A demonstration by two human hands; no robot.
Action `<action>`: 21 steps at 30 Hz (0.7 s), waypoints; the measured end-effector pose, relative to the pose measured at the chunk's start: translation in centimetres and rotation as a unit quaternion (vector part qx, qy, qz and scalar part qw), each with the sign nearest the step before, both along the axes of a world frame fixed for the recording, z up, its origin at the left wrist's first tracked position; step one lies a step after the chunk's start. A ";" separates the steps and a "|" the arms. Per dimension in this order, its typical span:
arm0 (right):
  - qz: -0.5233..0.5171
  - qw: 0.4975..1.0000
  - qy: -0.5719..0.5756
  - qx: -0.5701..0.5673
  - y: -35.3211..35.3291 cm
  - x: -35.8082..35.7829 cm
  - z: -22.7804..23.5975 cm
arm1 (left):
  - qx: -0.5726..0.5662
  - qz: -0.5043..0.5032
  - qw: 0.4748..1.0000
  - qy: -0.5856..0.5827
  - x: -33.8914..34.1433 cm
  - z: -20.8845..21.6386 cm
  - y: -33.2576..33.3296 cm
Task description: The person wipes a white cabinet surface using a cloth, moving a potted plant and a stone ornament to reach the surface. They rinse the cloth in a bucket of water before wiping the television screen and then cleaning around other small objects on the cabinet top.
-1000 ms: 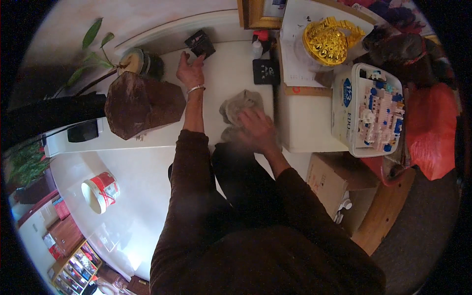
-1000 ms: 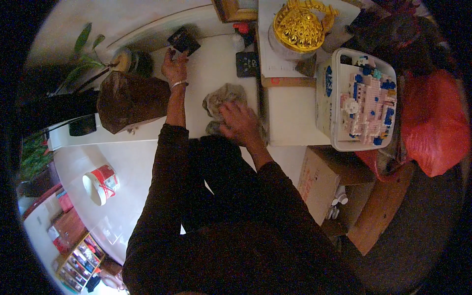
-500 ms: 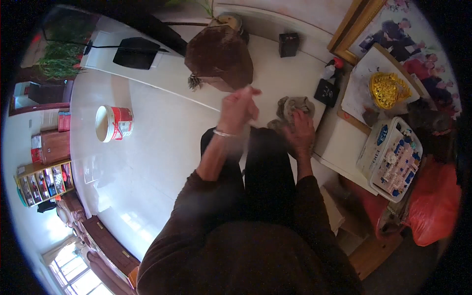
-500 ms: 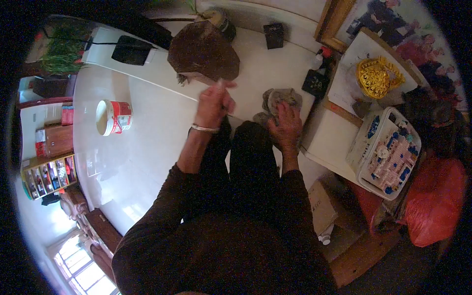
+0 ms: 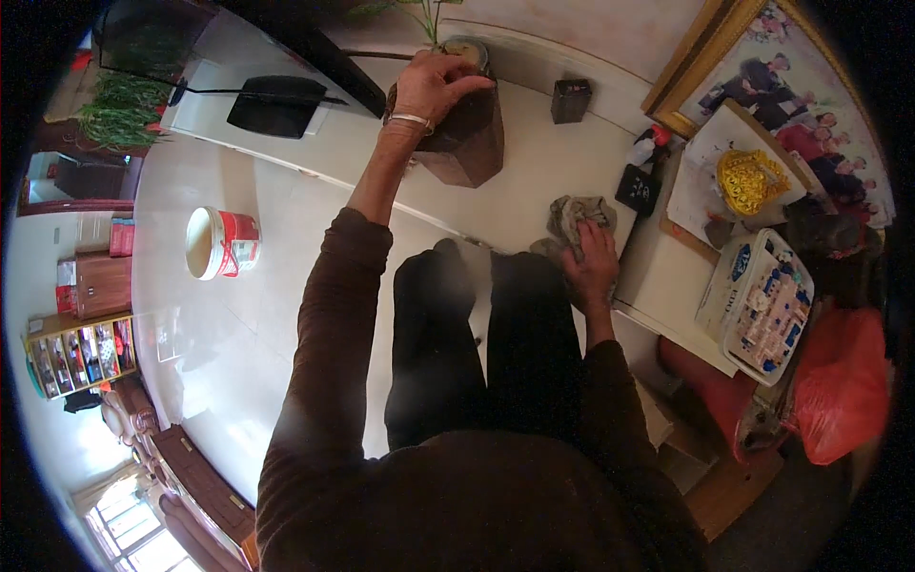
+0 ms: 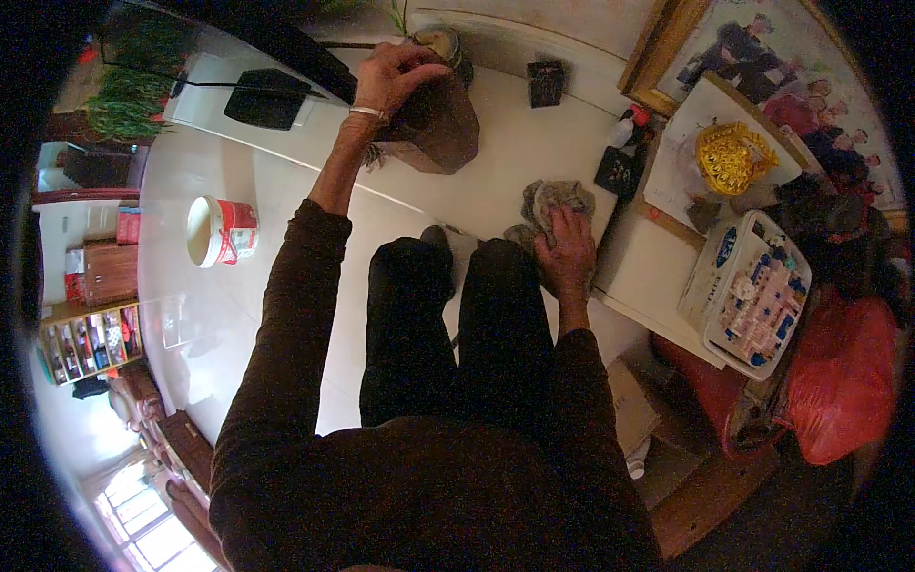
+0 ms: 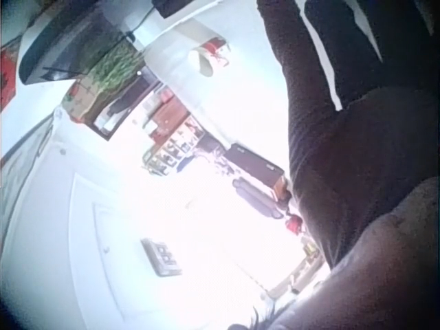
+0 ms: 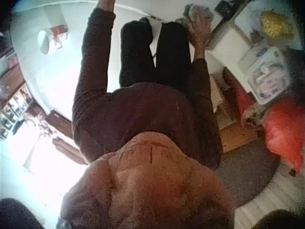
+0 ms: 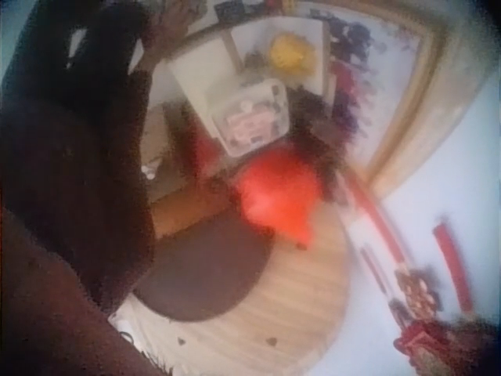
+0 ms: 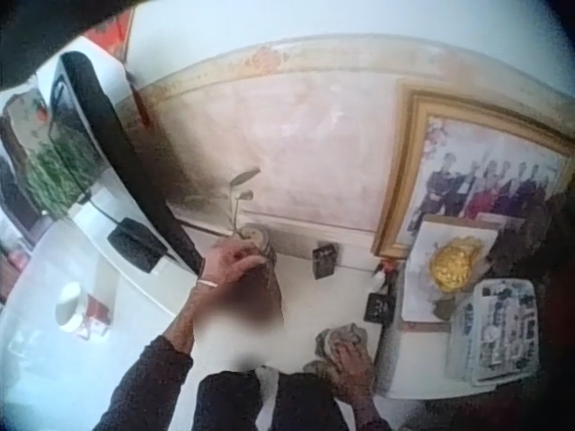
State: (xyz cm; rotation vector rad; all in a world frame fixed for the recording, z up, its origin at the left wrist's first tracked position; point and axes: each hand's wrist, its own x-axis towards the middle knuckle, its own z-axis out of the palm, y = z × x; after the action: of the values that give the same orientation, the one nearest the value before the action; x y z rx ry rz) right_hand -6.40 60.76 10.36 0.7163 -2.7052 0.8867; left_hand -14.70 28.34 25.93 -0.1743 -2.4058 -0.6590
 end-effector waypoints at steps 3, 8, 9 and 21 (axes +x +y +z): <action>0.006 1.000 -0.026 -0.009 0.2 0.1 0.3 | -0.033 0.017 0.999 -0.021 0.1 0.0 0.4; 0.007 0.998 0.027 0.049 0.5 -0.3 -0.9 | 0.292 -0.028 0.947 -0.131 1.3 2.2 0.8; 0.013 1.000 0.003 0.022 0.2 -0.3 -0.9 | 0.292 -0.023 0.947 -0.131 1.9 2.3 0.1; 0.006 0.998 -0.023 0.056 0.0 -0.7 -1.9 | 0.049 0.263 0.957 -0.108 12.6 -14.2 -7.9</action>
State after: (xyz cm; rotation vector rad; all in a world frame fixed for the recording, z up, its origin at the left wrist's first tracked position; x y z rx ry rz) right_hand -7.15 60.80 8.42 0.7429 -2.8128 0.7670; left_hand -2.14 20.47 11.75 0.5909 -2.4588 -0.5614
